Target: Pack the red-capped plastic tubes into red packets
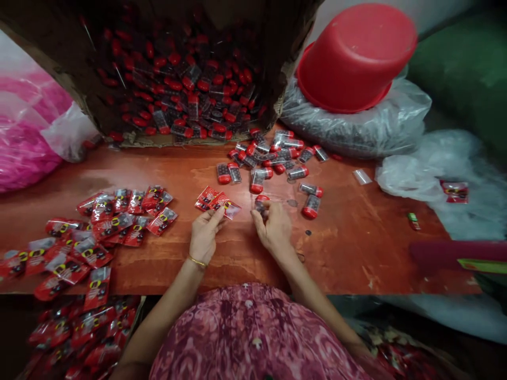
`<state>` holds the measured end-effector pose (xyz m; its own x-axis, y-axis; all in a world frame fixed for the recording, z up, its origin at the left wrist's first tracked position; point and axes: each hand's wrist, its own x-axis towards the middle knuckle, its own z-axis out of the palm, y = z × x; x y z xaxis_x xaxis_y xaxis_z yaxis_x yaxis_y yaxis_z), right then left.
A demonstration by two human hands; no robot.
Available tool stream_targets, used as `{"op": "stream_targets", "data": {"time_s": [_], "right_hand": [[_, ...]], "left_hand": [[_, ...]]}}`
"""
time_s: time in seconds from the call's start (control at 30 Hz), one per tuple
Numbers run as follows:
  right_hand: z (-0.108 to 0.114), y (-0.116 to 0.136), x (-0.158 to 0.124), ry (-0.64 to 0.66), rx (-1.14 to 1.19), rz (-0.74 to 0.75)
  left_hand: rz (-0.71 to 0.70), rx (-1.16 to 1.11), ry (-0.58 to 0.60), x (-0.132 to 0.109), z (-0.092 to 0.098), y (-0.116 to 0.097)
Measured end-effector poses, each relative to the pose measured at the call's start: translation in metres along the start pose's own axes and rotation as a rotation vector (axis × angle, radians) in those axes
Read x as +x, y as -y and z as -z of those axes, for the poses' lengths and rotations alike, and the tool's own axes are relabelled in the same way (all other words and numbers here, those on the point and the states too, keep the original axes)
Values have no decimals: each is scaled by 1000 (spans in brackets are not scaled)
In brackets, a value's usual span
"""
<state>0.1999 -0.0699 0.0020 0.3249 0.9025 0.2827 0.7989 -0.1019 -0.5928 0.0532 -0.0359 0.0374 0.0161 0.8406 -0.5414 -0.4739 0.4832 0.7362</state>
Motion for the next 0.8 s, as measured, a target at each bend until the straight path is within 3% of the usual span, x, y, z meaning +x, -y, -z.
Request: {"op": "stream_targets", "data": {"time_s": [0.1, 0.2, 0.27, 0.47, 0.6, 0.8], "right_hand": [[1, -12, 2, 9, -333, 15], [-2, -15, 4, 69, -385, 63], [1, -17, 5, 95, -257, 75], [32, -11, -10, 201, 472, -20], [45, 4, -16, 252, 589, -24], [38, 10, -14, 275, 670, -96]], "left_hand": [[18, 20, 4, 3, -3, -1], [22, 37, 7, 3, -4, -2], [16, 44, 13, 3, -2, -3], [16, 53, 18, 3, 2, -8], [18, 81, 82, 1, -1, -9], [-66, 130, 140, 2, 2, -3]]}}
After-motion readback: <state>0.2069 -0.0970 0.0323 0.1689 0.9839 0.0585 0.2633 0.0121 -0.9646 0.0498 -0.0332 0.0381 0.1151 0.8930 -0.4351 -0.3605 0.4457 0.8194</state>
